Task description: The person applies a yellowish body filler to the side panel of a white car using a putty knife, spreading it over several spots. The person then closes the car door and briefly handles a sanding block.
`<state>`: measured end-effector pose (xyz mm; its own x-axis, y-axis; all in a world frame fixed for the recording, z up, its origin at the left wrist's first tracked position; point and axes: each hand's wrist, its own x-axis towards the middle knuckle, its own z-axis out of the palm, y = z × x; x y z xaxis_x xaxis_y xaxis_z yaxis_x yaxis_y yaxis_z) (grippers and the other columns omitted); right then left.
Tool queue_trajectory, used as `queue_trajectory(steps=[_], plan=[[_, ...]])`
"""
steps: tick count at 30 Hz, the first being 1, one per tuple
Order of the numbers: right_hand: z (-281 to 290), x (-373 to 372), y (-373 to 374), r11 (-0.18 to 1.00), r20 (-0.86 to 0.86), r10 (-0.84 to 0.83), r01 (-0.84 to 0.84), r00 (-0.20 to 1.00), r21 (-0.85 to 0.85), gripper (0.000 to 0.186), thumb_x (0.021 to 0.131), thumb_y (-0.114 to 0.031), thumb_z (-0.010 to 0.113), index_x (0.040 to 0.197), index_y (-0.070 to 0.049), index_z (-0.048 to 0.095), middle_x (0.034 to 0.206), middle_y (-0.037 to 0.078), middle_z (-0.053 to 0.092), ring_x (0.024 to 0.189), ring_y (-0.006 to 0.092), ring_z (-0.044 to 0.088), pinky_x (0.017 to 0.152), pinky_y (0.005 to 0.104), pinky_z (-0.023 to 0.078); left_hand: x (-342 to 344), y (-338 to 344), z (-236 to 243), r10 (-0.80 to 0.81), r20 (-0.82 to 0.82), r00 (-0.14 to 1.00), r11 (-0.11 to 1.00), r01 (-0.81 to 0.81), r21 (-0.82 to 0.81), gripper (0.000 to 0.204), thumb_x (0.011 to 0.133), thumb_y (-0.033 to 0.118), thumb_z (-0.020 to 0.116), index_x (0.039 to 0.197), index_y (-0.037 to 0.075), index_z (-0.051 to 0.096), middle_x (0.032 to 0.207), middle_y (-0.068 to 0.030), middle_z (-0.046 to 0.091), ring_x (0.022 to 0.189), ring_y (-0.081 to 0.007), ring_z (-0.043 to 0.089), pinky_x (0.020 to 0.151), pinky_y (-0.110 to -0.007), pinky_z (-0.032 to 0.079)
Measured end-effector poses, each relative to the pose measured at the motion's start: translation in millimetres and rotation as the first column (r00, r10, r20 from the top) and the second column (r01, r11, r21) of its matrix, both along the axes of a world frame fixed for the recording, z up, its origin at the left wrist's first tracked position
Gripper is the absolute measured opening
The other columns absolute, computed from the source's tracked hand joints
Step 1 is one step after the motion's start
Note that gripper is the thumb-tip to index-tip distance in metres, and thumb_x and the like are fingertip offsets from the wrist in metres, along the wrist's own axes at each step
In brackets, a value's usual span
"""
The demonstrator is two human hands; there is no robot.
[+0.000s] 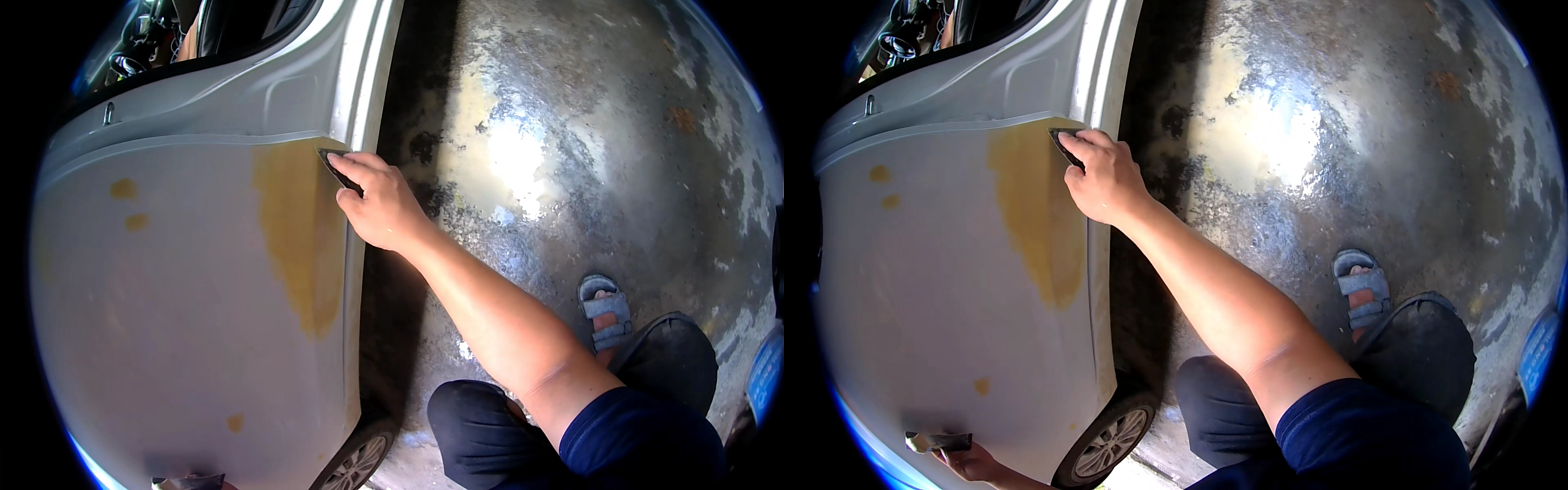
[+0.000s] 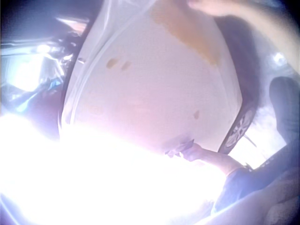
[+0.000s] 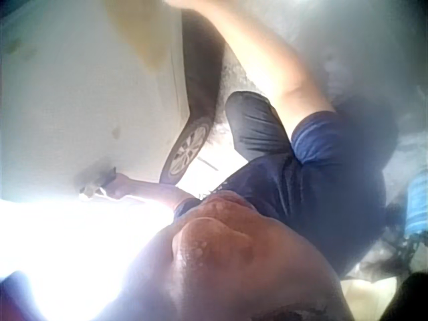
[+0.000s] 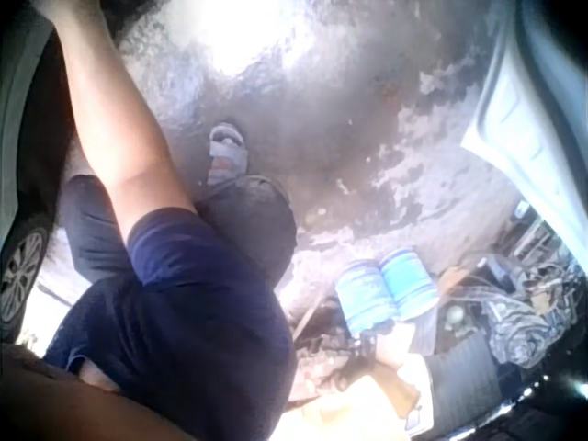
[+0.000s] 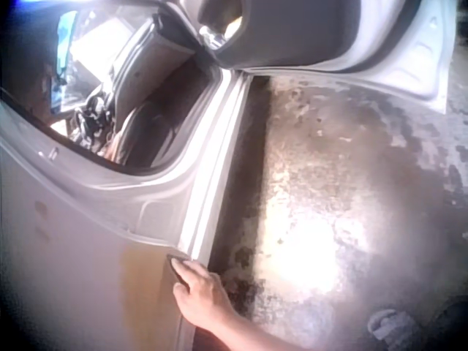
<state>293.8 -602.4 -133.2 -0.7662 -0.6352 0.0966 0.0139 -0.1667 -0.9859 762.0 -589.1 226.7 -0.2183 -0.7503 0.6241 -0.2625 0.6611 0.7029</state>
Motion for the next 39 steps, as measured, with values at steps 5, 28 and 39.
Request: queue_trajectory(steps=[5, 28, 39], plan=[[-5, -16, 2, 0.998, 0.015, -0.038, 0.039, 0.999, -0.049, 0.04, 0.084, -0.013, 0.053, 0.122, -0.005, 0.06, 0.127, 0.017, 0.056, 0.108, 0.0366, 0.058, 0.095, 0.0399, 0.048, 10, -2, 4, -0.061, -0.029, 0.998, 0.997, 0.063, 0.048, 0.05, 0.091, 0.022, 0.047, 0.137, 0.002, 0.04, 0.137, -0.0175, 0.045, 0.125, -0.0326, 0.045, 0.11, -0.046, 0.03], [-1, 31, 16, 0.99, 0.029, 0.141, -0.14, 0.99, -0.022, 0.046, 0.083, -0.007, 0.05, 0.128, -0.005, 0.055, 0.132, 0.014, 0.051, 0.113, 0.0327, 0.055, 0.099, 0.0355, 0.045, -6, 1, -6, -0.025, -0.119, 0.993, 0.994, 0.037, 0.105, 0.048, 0.089, 0.023, 0.05, 0.134, 0.006, 0.043, 0.139, -0.0191, 0.04, 0.129, -0.0356, 0.04, 0.11, -0.052, 0.028], [0, 73, 29, 0.987, 0.027, 0.15, -0.148, 0.988, -0.058, 0.046, 0.081, -0.006, 0.053, 0.126, -0.003, 0.057, 0.13, 0.016, 0.052, 0.108, 0.0338, 0.059, 0.097, 0.036, 0.048, 13, -7, 0, -0.042, -0.054, 0.998, 0.996, 0.045, 0.073, 0.042, 0.091, 0.023, 0.049, 0.13, 0.008, 0.048, 0.138, -0.0188, 0.041, 0.129, -0.0353, 0.039, 0.11, -0.053, 0.029]])
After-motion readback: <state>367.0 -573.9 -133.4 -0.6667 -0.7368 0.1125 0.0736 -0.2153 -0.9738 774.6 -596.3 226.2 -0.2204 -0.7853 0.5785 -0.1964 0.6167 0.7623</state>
